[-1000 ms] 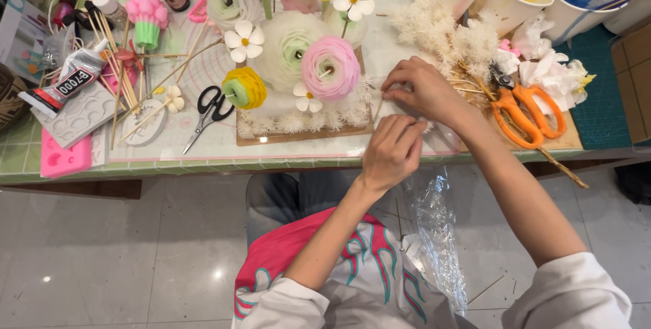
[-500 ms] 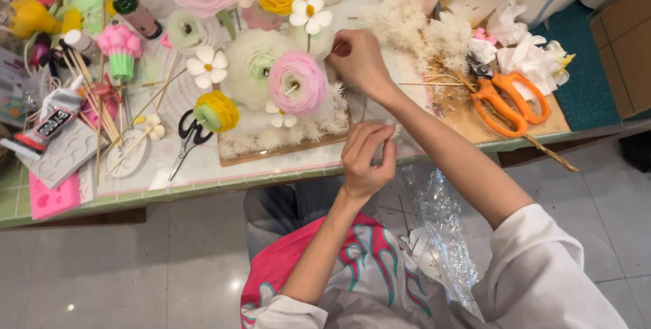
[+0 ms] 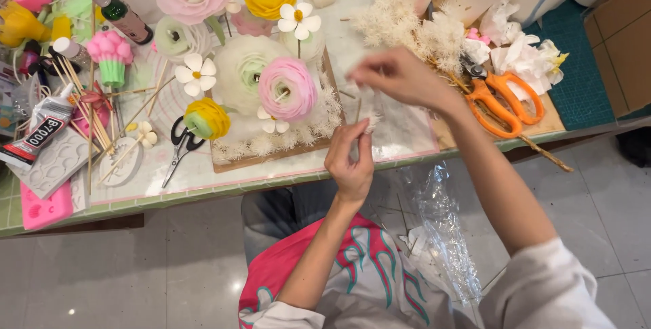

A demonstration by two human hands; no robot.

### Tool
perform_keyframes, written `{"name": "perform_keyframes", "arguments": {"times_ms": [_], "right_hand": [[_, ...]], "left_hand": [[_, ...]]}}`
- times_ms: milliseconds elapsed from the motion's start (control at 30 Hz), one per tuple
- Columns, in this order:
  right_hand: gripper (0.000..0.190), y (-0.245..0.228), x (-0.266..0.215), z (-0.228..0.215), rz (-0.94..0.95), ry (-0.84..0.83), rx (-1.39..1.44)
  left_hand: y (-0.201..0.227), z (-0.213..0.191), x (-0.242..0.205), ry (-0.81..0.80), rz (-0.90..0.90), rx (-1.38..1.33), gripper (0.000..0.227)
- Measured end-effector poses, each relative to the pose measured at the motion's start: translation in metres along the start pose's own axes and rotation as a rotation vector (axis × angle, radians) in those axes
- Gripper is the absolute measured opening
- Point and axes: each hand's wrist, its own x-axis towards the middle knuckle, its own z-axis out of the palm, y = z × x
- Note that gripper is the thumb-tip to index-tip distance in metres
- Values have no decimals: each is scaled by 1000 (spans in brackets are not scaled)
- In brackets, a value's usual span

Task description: Arranging and gluing artificial flowers and dried decorative grass onto a base.

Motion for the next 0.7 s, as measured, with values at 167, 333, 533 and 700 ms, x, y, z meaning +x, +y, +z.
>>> {"name": "perform_keyframes", "arguments": {"times_ms": [167,333,533,700], "right_hand": [[29,13,-45,-6,19,-195,238],[24,15,-12,-1,67,-38,270],[15,48,88,40,7,533,257],[17,9,92,66,-32,543,-29]], "left_hand": [[-18,10,-14,62,-188,-111,22],[-12,12,-11,51,-183,-141,36],[-17,9,-17,7,-160,-144,32],[-16,3,-17,-41,-188,-194,26]]}}
